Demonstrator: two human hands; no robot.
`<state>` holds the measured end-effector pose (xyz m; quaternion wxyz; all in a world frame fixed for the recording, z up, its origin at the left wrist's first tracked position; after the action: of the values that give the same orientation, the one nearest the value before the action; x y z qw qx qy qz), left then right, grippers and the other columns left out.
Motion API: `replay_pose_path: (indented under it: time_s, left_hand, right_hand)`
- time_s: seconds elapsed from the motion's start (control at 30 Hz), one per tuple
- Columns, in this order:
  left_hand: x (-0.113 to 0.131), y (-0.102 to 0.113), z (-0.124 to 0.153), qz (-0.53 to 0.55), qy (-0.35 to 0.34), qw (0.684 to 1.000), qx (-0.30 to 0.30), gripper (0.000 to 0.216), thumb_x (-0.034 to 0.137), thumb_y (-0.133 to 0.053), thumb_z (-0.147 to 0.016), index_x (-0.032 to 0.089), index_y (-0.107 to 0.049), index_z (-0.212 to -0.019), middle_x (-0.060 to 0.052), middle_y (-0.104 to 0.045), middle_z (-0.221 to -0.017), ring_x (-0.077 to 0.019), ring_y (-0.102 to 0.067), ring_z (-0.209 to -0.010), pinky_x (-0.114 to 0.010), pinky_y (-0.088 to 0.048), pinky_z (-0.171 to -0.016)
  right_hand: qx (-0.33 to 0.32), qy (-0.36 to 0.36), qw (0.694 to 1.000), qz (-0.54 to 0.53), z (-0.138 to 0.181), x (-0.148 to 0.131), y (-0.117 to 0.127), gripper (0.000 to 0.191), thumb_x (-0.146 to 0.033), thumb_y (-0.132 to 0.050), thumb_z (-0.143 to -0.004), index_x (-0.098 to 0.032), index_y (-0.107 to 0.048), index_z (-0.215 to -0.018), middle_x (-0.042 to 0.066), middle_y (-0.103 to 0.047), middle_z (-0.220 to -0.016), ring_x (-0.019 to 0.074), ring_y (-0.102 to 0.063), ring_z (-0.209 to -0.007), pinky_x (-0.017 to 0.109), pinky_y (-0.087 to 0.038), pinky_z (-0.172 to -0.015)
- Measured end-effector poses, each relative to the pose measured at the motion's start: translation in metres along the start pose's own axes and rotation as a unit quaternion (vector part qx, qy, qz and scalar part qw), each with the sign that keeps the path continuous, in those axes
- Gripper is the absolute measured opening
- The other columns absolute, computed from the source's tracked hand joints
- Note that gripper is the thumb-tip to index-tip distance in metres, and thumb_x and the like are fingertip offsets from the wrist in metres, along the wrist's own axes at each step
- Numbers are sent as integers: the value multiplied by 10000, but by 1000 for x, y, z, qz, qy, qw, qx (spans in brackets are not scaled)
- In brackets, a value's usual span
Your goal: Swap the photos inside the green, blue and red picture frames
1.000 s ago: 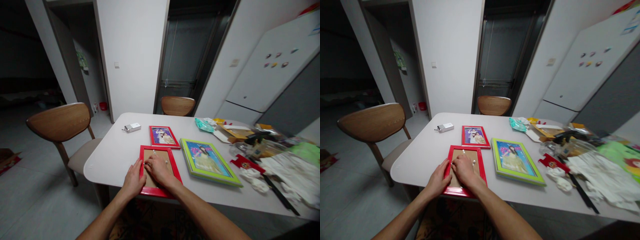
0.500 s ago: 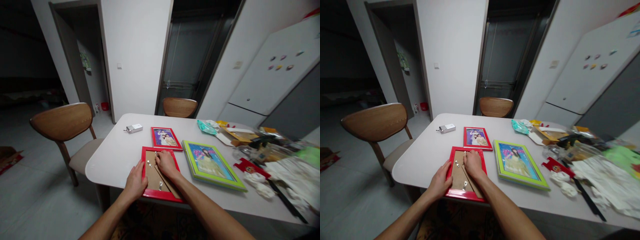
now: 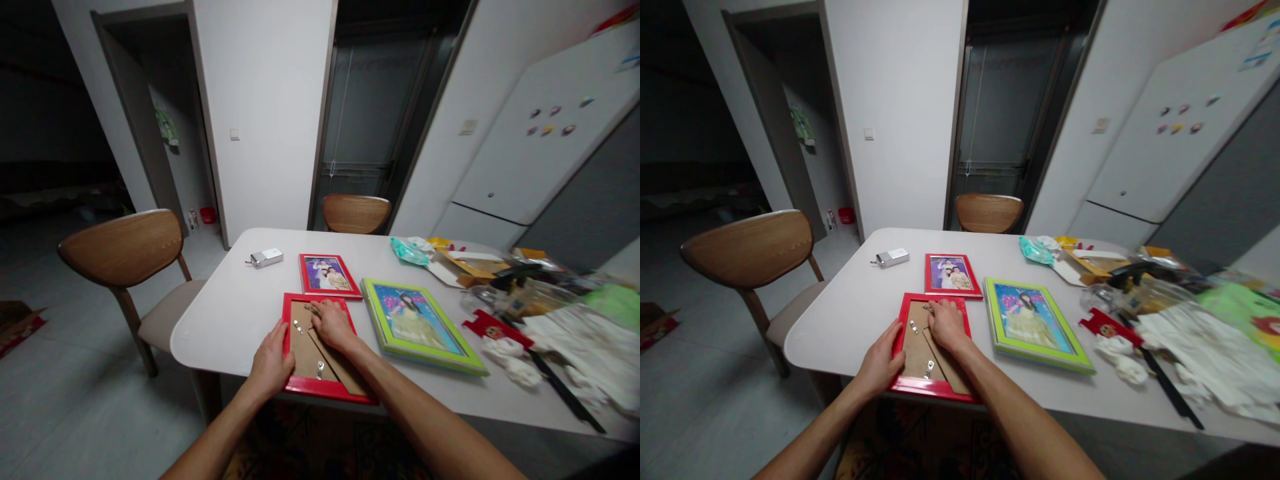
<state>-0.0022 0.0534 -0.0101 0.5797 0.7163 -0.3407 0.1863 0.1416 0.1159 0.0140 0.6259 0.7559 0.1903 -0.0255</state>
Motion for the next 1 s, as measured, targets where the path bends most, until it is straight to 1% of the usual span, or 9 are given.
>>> replay_pose_path:
  time_s: [0.07, 0.17, 0.27, 0.47, 0.53, 0.63, 0.73, 0.8, 1.0]
  left_hand:
    - [0, -1, 0, 1, 1, 1000, -3, 552, 143, -432, -672, 101, -367, -1218, -104, -370, -1301, -186, -350, -1182, -308, -266, -1003]
    - [1, -2, 0, -19, 1, 1000, -9, 550, 150, -419, -683, 84, -353, -1225, -116, -364, -1303, -187, -347, -1183, -305, -263, -1002]
    - [3, -4, 0, -33, 6, 999, -18, 543, 154, -420, -688, 81, -354, -1222, -122, -356, -1306, -191, -332, -1192, -323, -250, -1007]
    - [4, -4, 0, -25, 2, 1000, -13, 544, 143, -431, -678, 95, -362, -1215, -115, -364, -1303, -194, -338, -1189, -334, -252, -1005]
    - [4, -3, 1, -11, 3, 1000, -6, 542, 149, -434, -677, 109, -369, -1213, -103, -377, -1297, -190, -342, -1187, -322, -258, -1003]
    - [2, -3, 2, 5, 12, 1000, -2, 546, 162, -440, -675, 103, -372, -1214, -106, -373, -1299, -193, -337, -1191, -311, -251, -1007]
    - [1, -3, 2, 5, 12, 1000, 1, 546, 172, -436, -684, 83, -364, -1218, -121, -367, -1300, -193, -338, -1190, -312, -246, -1008]
    - [1, -3, 2, 9, 13, 1000, 2, 536, 187, -439, -693, 89, -368, -1215, -118, -371, -1298, -188, -340, -1188, -314, -244, -1007]
    - [2, -2, 0, 26, 28, 999, -15, 546, 279, -485, -697, 97, -385, -1202, -126, -384, -1285, -210, -345, -1180, -333, -247, -995]
  right_hand:
    - [-24, 65, 997, -43, 17, -2, 8, 359, -238, -463, -745, -205, -530, -1097, 75, -522, -1032, 172, -448, -941, 277, -331, -814]
    - [-95, 170, 975, -109, 51, -8, 14, 311, -211, -529, -689, -228, -596, -991, 61, -489, -1096, 172, -434, -999, 287, -316, -865]
    - [-120, 193, 966, -124, 72, -11, 13, 235, -191, -557, -668, -260, -643, -876, 46, -476, -1123, 188, -409, -1047, 329, -305, -881]
    - [-53, 153, 978, -131, 69, -15, 6, 94, -242, -558, -695, -233, -648, -720, 36, -529, -1017, 182, -444, -985, 348, -316, -869]
    - [-31, 132, 981, -138, 68, -12, 9, 116, -240, -541, -705, -216, -637, -767, 48, -523, -1025, 173, -453, -972, 324, -326, -866]
    - [0, 70, 992, -109, 68, 0, 17, 250, -289, -522, -712, -183, -599, -925, 89, -510, -1046, 188, -455, -967, 306, -348, -840]
    - [-16, 32, 998, -53, 68, 6, 18, 380, -359, -548, -673, -181, -564, -1008, 99, -525, -1012, 212, -467, -940, 311, -360, -808]
    - [-29, 21, 998, -47, 67, 6, 17, 387, -332, -548, -662, -186, -555, -1020, 91, -538, -982, 204, -478, -920, 293, -365, -791]
    - [-21, -2, 997, -78, 60, 8, 24, 384, -236, -536, -615, -165, -570, -991, 69, -572, -891, 180, -507, -843, 264, -378, -756]
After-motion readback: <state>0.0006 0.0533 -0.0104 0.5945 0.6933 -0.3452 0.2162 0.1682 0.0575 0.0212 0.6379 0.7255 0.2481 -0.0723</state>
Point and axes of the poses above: each hand's wrist, its own z-axis away from the middle knuckle, its own y-axis out of the back of the hand, x = y × z, the point moved 6 cm from there along -z, towards the middle knuckle
